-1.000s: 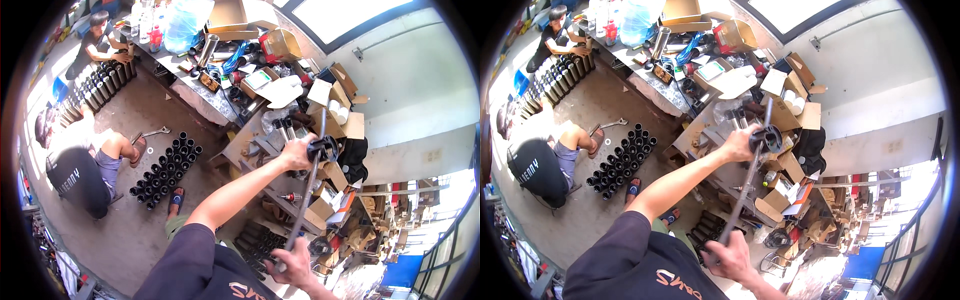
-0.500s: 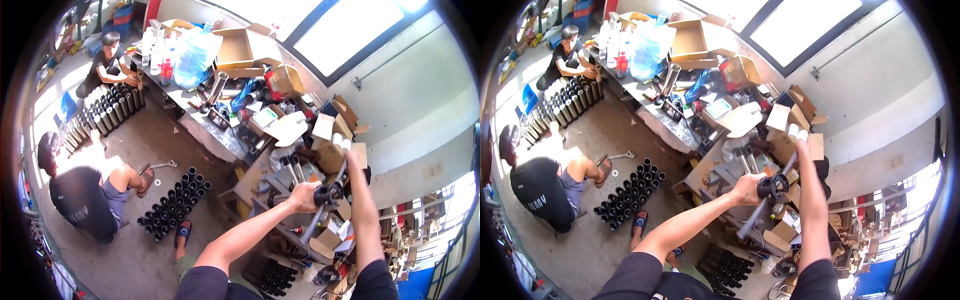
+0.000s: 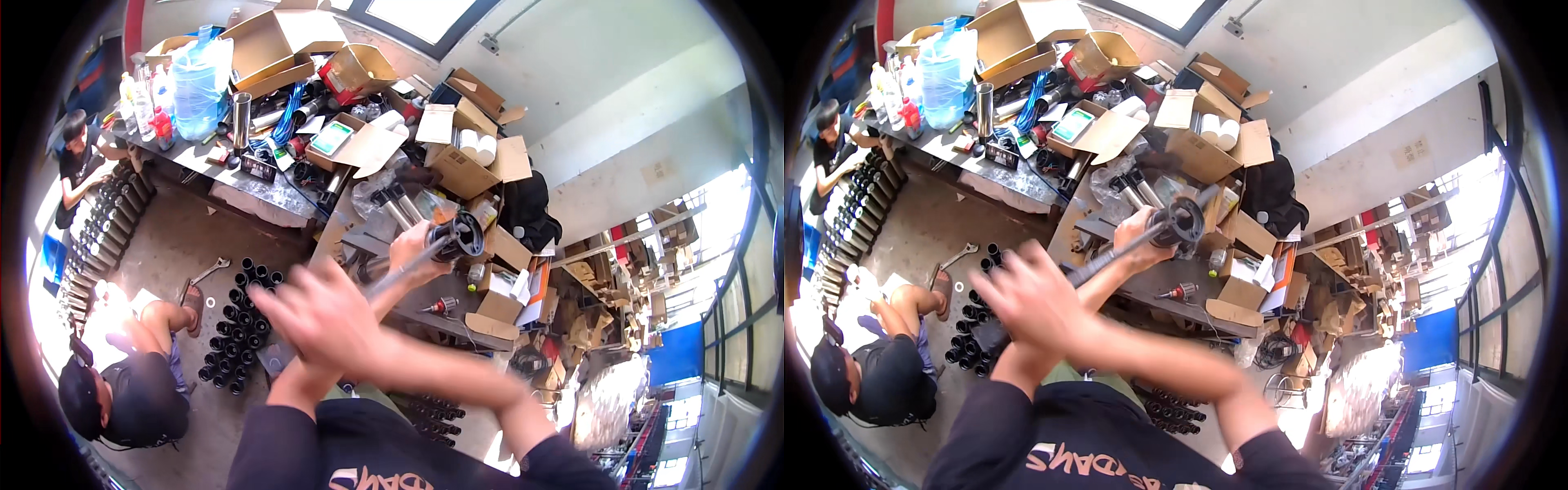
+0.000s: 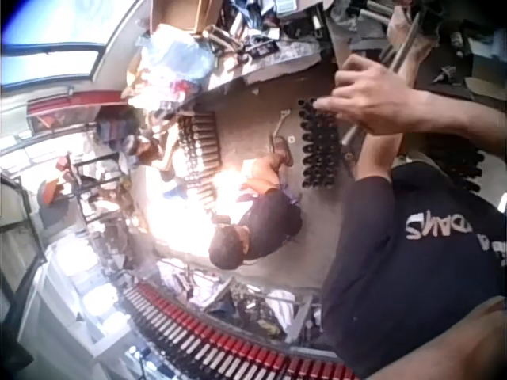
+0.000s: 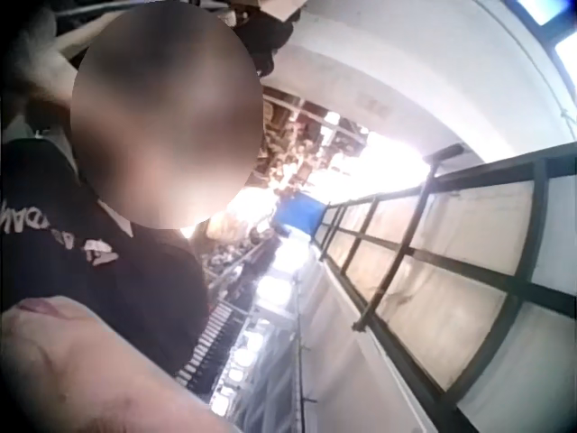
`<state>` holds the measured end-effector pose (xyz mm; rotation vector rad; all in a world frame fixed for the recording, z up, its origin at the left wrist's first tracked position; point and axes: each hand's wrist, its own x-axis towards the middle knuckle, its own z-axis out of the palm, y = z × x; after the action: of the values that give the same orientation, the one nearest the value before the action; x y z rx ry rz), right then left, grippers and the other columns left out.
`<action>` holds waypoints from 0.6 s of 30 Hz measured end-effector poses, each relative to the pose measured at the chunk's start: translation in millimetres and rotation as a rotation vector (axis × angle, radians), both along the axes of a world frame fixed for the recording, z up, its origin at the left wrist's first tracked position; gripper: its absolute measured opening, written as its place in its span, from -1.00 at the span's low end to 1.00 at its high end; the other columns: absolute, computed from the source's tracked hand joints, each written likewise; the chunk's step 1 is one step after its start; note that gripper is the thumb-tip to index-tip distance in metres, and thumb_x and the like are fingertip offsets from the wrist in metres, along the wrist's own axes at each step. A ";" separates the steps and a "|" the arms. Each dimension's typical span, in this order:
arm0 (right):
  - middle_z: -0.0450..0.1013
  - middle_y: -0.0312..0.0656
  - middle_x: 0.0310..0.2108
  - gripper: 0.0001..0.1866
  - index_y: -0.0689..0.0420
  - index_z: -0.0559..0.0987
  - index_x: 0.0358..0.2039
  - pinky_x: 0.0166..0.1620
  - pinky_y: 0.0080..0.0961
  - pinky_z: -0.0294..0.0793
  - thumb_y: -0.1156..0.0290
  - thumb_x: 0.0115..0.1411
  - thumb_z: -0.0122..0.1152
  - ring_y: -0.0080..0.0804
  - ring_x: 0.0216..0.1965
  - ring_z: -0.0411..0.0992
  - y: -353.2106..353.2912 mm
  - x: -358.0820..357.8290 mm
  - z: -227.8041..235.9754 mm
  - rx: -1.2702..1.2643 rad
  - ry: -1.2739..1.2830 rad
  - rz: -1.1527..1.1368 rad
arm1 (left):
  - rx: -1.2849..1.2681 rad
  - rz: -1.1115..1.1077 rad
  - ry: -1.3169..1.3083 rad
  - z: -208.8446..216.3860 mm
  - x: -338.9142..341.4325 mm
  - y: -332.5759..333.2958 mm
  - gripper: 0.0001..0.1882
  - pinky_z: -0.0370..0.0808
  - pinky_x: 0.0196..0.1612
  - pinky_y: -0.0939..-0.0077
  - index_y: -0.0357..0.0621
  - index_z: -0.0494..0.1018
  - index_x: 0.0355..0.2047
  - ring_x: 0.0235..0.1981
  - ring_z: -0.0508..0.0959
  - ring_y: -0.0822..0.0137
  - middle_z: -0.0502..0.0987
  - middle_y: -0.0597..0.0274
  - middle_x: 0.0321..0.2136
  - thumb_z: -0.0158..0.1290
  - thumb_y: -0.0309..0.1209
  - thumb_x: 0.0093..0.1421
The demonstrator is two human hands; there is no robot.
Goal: The person assembles metal cylinders by hand, inserting a metal rod into the cylinder and using a large wrench-like tool to tighten the components together at a workbench.
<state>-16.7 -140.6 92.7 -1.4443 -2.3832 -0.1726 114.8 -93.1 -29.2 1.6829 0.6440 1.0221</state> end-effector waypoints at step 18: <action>0.58 -0.03 -0.30 -0.68 0.17 0.66 -0.26 -0.06 -0.10 0.46 0.16 0.20 0.19 -0.08 -0.19 0.52 91.1 533.0 -18.4 -0.471 -0.421 -0.917 | 0.065 0.247 -0.170 -26.0 17.3 -21.6 -0.42 0.57 -0.15 0.17 -0.07 0.50 -0.20 -0.28 0.63 -0.03 0.61 0.04 -0.35 0.42 -0.16 -0.24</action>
<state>516.3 -49.5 74.3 -2.8958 -1.8966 -0.1450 132.1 -114.6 -55.2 1.5773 0.7241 1.3592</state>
